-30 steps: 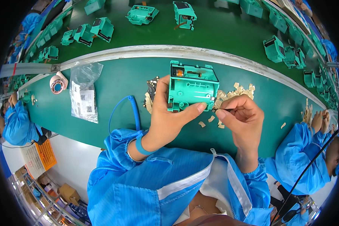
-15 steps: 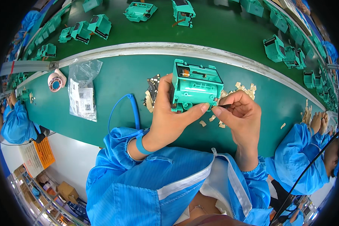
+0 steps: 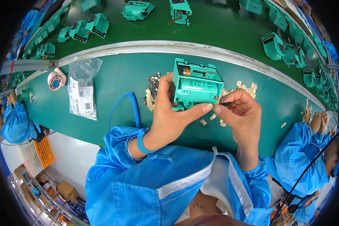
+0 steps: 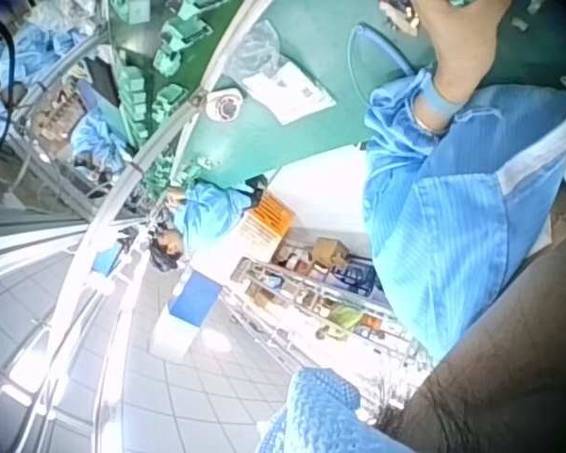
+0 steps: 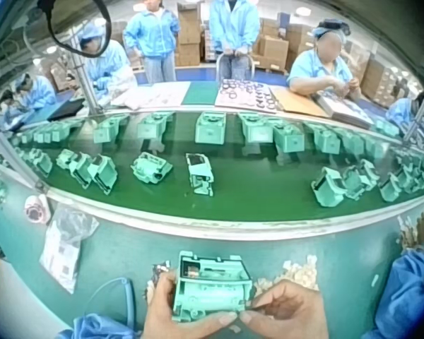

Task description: Assemble small mechanical or electronic components into green plastic housings on an assembly line.

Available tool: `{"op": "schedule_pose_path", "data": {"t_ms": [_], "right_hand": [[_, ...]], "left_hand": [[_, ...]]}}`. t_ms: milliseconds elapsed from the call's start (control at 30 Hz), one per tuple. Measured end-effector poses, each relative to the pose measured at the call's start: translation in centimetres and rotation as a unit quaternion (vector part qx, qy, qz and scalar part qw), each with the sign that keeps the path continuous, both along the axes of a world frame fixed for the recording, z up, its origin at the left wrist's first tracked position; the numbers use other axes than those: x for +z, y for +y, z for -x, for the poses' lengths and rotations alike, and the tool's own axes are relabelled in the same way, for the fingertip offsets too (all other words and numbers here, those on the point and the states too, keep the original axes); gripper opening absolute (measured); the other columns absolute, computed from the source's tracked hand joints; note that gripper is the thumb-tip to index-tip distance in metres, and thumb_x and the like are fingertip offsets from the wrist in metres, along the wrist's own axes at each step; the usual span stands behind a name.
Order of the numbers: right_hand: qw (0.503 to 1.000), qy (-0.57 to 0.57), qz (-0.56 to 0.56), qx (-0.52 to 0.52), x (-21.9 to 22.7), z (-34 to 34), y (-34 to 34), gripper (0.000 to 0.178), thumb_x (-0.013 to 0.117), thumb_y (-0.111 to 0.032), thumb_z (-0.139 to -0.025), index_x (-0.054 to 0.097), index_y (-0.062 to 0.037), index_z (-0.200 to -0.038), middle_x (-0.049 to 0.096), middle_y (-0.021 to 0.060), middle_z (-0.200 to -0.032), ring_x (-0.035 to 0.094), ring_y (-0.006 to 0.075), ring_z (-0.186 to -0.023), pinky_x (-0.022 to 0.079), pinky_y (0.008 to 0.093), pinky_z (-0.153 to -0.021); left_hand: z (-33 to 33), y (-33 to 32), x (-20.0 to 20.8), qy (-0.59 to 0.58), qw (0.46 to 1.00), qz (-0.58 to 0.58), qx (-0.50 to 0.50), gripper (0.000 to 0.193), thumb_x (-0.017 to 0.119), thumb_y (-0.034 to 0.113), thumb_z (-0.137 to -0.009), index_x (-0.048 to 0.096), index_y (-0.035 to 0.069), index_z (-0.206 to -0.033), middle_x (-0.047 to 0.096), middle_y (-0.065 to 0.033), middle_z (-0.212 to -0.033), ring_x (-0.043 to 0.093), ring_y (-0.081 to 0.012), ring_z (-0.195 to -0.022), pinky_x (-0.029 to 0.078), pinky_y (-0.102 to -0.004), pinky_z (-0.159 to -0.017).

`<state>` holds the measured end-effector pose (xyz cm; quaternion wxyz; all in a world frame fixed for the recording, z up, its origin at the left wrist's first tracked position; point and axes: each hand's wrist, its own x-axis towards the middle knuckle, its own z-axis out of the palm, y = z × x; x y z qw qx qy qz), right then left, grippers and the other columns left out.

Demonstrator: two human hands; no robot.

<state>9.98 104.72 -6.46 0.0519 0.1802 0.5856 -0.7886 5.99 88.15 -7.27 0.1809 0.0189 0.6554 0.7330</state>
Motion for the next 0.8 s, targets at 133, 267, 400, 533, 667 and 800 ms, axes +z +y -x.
{"op": "schedule_pose_path", "data": {"t_ms": [133,267,400,533,667,800], "right_hand": [[0.999,-0.009,0.034,0.006,-0.3,-0.1,0.1,0.018,0.069,0.007,-0.074,0.057,0.0006,-0.085,0.061,0.0055,-0.078,0.06,0.0088,-0.071,0.052,0.022,-0.06],[0.997,-0.029,0.057,0.041,-0.2,-0.3,1.1,0.021,0.062,-0.003,-0.084,0.057,0.0026,-0.104,0.06,0.0046,-0.077,0.055,0.0067,-0.064,0.045,0.0197,-0.053],[0.981,0.052,-0.184,-0.038,-0.1,-0.9,0.3,0.037,0.052,-0.024,-0.093,0.053,0.0039,-0.118,0.058,0.007,-0.077,0.046,0.0075,-0.052,0.036,0.0197,-0.047],[0.982,0.128,-0.101,-0.098,-1.3,-1.0,1.0,0.04,0.068,-0.015,-0.082,0.055,0.0033,-0.115,0.056,0.0041,-0.081,0.047,0.0072,-0.062,0.039,0.0189,-0.056],[0.944,0.248,-0.216,-0.024,-1.1,0.0,-0.4,0.036,0.076,-0.008,-0.073,0.058,-0.0004,-0.102,0.055,0.0061,-0.086,0.049,0.01,-0.067,0.041,0.0206,-0.061],[0.95,0.219,-0.22,-0.038,-1.8,0.1,-1.0,0.019,0.071,-0.002,-0.076,0.058,-0.0007,-0.09,0.054,0.0068,-0.087,0.051,0.0106,-0.069,0.043,0.0222,-0.063]], "left_hand": [[0.3,-0.3,-1.0,-0.074,0.996,-0.043,-0.018,0.061,0.077,0.004,-0.071,0.038,0.002,-0.118,0.058,-0.0094,-0.104,0.059,-0.0146,-0.096,0.049,-0.0272,-0.081],[0.8,-0.6,-0.7,-0.122,0.983,-0.134,-0.029,0.06,0.076,-0.001,-0.071,0.039,0.001,-0.118,0.06,-0.0117,-0.106,0.061,-0.0179,-0.095,0.051,-0.0298,-0.081],[1.1,-0.8,-0.4,-0.14,0.972,-0.19,-0.014,0.058,0.072,-0.006,-0.072,0.04,0.002,-0.119,0.06,-0.0144,-0.107,0.063,-0.0246,-0.094,0.053,-0.0352,-0.081],[1.2,-0.6,-0.4,-0.137,0.968,-0.212,-0.001,0.047,0.07,0.002,-0.074,0.049,-0.001,-0.116,0.061,-0.0113,-0.103,0.062,-0.0274,-0.095,0.051,-0.0458,-0.087],[1.1,-0.6,-0.7,-0.137,0.968,-0.208,-0.011,0.059,0.07,0.002,-0.074,0.042,0.002,-0.126,0.059,-0.0114,-0.107,0.061,-0.0274,-0.097,0.05,-0.0453,-0.088],[1.1,-0.2,-0.8,-0.142,0.951,-0.274,0.003,0.069,0.067,-0.009,-0.074,0.03,0.006,-0.13,0.055,-0.0141,-0.113,0.06,-0.0257,-0.099,0.053,-0.0376,-0.084]]}}
